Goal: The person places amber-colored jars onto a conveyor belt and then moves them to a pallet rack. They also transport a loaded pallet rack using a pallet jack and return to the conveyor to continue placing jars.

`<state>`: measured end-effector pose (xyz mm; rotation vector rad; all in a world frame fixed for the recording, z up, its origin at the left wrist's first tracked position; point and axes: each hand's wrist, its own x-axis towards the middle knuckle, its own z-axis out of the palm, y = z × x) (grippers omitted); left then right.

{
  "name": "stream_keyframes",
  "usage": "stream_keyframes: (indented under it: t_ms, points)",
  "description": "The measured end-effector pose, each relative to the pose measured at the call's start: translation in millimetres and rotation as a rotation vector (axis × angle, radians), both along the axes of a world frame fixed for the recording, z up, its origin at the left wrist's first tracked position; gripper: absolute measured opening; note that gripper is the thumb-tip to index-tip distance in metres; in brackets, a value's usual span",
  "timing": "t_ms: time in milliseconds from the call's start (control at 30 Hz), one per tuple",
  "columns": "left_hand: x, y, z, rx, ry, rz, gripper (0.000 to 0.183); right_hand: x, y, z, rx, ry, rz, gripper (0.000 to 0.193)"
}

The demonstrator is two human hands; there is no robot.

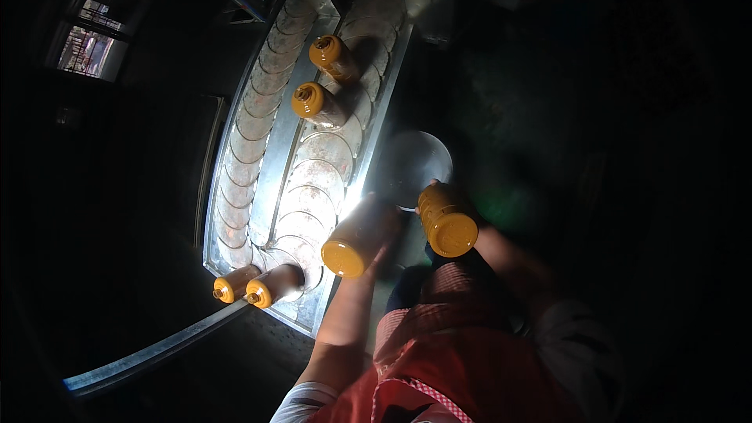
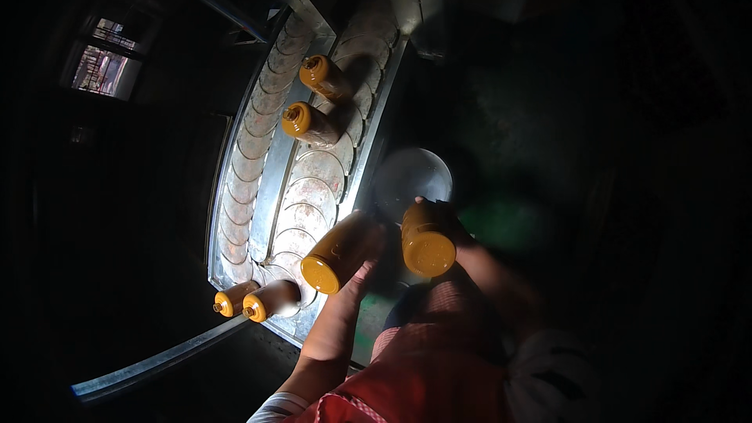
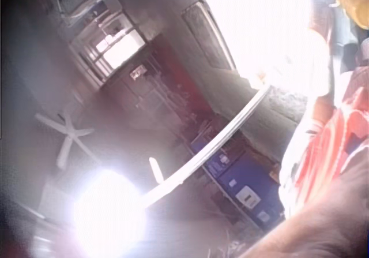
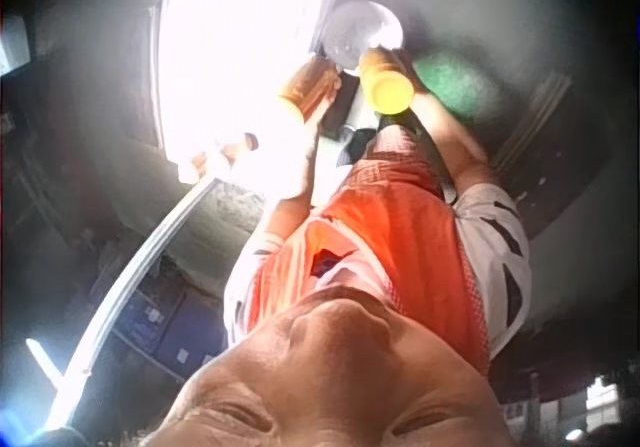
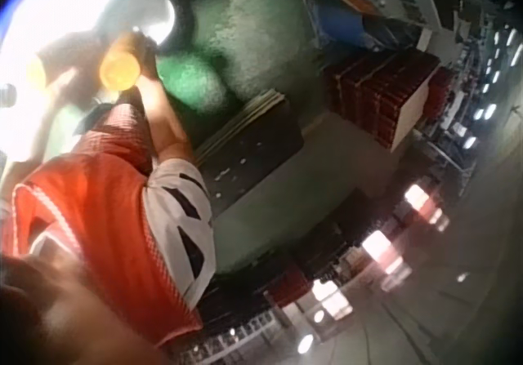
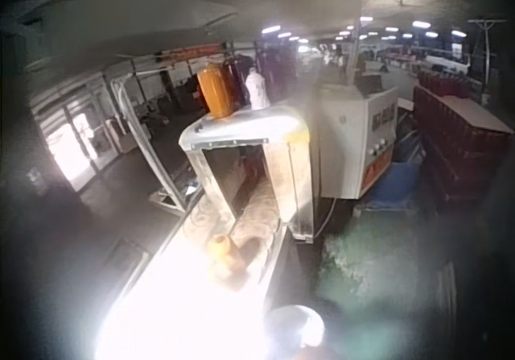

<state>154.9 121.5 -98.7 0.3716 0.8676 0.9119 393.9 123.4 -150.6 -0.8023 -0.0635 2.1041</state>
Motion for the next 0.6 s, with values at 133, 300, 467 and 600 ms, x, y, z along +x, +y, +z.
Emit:
stream_keyframes:
  t_ms: [133,300,467,600]
  points:
    - [11.2,30.2,-29.0,-0.398,-0.838,0.26,0.037,11.5,30.9,-7.5,0.012,0.167,0.019,0.037]
    - [33.2,61.5,-36.3,-0.266,-0.843,0.148,0.045,25.4,64.3,-44.1,0.145,0.869,0.134,0.042]
    - [14.6,75.0,-17.8,-0.218,-0.864,-0.098,0.051,28.8,73.9,-60.5,0.231,1.088,0.256,0.048]
    - [-19.8,62.5,4.3,-0.248,-0.591,0.042,0.055,45.4,72.5,-60.5,0.421,0.679,-0.032,0.053]
